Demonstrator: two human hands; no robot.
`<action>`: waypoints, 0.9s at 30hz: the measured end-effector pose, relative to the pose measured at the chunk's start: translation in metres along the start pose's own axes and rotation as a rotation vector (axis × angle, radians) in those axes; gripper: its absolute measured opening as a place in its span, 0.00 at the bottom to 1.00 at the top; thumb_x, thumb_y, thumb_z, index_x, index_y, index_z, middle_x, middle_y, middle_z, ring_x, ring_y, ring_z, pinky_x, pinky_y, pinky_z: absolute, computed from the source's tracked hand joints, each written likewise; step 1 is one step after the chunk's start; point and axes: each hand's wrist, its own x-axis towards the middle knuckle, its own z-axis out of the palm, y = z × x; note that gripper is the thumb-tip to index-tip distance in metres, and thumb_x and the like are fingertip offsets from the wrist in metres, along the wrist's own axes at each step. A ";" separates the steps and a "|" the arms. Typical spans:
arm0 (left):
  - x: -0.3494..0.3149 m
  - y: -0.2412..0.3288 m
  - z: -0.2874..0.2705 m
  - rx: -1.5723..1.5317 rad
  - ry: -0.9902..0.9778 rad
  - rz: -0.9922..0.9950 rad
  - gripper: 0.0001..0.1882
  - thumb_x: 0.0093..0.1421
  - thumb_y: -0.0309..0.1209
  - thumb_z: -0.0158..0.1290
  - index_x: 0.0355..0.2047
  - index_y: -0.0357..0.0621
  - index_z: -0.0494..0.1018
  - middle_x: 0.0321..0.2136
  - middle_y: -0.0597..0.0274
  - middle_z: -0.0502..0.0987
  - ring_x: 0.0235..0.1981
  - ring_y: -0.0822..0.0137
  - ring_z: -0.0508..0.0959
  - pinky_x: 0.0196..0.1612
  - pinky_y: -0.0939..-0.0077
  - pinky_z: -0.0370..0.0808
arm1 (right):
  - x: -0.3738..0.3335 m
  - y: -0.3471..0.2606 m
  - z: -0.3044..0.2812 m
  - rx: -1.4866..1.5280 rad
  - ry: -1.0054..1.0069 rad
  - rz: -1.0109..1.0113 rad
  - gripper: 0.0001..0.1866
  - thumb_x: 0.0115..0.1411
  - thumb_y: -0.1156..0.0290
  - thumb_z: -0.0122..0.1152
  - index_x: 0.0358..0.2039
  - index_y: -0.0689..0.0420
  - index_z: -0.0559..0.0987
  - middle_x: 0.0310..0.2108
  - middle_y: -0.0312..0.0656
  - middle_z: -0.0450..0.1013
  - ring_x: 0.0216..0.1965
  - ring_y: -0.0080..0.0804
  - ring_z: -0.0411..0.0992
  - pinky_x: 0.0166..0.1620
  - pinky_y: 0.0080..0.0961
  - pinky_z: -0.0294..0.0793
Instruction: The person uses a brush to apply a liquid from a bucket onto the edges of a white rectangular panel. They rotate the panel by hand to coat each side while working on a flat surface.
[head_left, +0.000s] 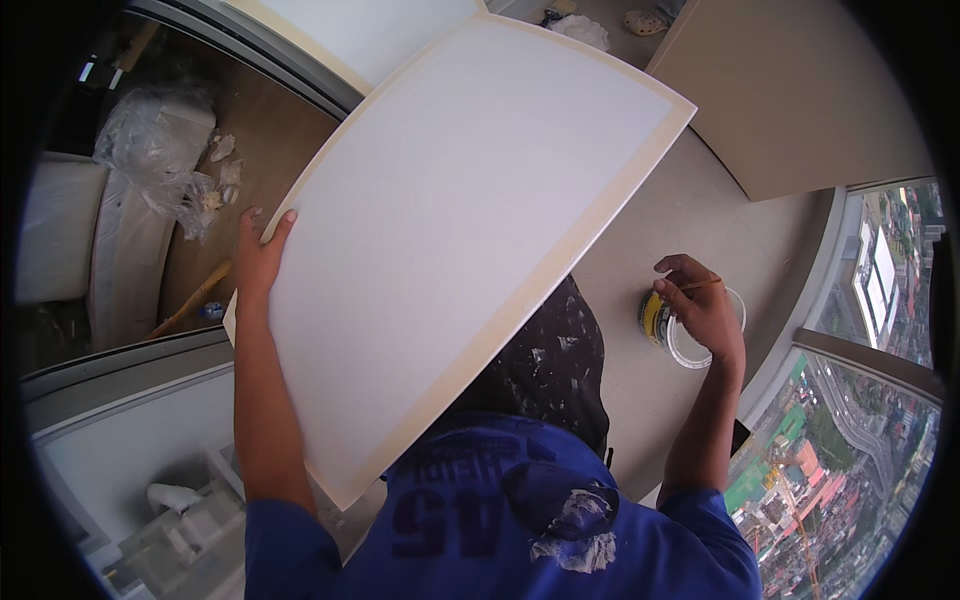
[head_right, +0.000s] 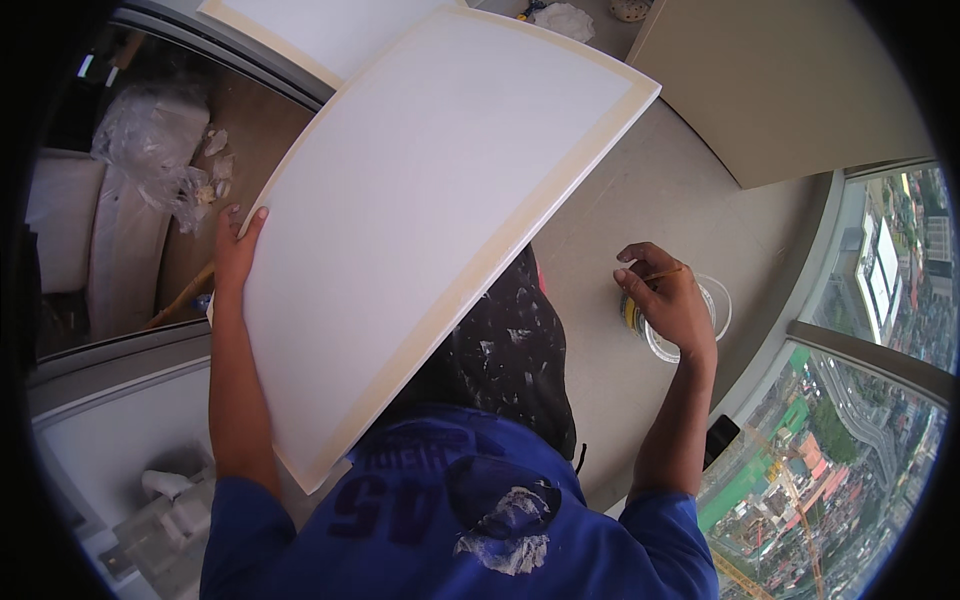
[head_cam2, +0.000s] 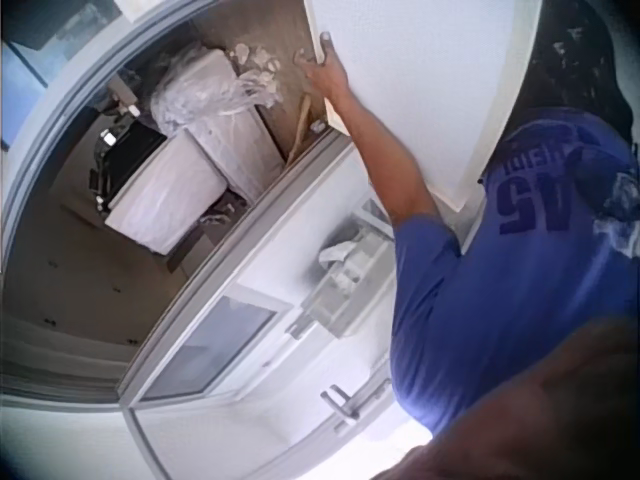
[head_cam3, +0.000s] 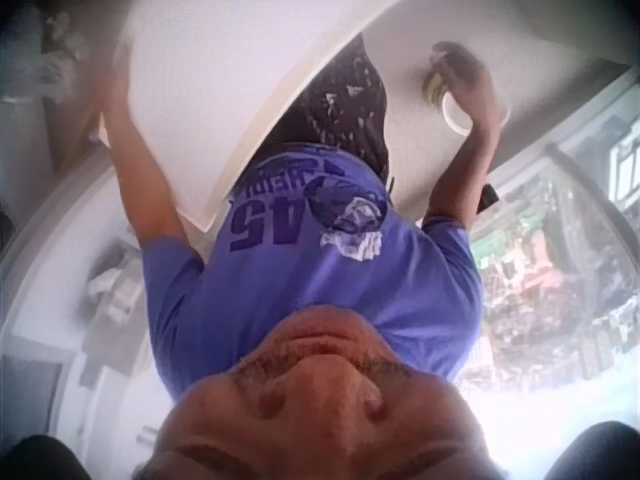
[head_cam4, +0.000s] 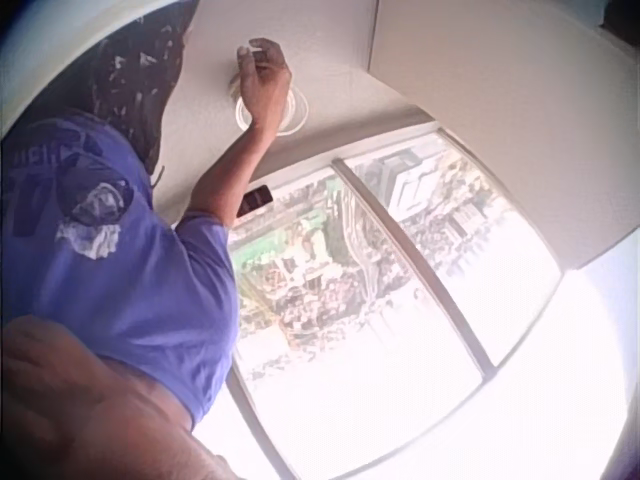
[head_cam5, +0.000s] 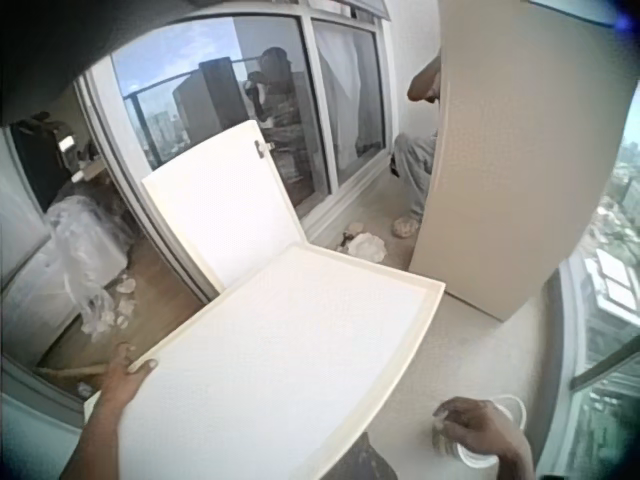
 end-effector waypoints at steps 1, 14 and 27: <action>-0.001 -0.003 0.000 0.014 0.012 0.002 0.49 0.59 0.66 0.64 0.67 0.42 0.66 0.41 0.46 0.85 0.43 0.53 0.85 0.51 0.60 0.78 | -0.002 -0.001 0.001 -0.023 0.000 -0.008 0.15 0.68 0.66 0.70 0.50 0.61 0.82 0.31 0.43 0.82 0.34 0.31 0.81 0.43 0.32 0.79; -0.013 0.015 -0.005 0.110 0.076 -0.016 0.56 0.53 0.72 0.64 0.66 0.39 0.66 0.52 0.36 0.81 0.53 0.47 0.83 0.59 0.55 0.76 | -0.034 -0.005 0.014 -0.069 0.049 -0.042 0.15 0.68 0.64 0.68 0.50 0.60 0.82 0.35 0.46 0.84 0.38 0.37 0.84 0.46 0.33 0.81; 0.029 0.061 0.028 0.204 -0.023 0.066 0.56 0.57 0.79 0.53 0.70 0.47 0.64 0.59 0.39 0.79 0.62 0.40 0.78 0.72 0.44 0.60 | -0.060 0.024 0.018 0.230 0.055 0.080 0.11 0.72 0.71 0.59 0.49 0.61 0.82 0.31 0.39 0.81 0.30 0.24 0.79 0.35 0.26 0.79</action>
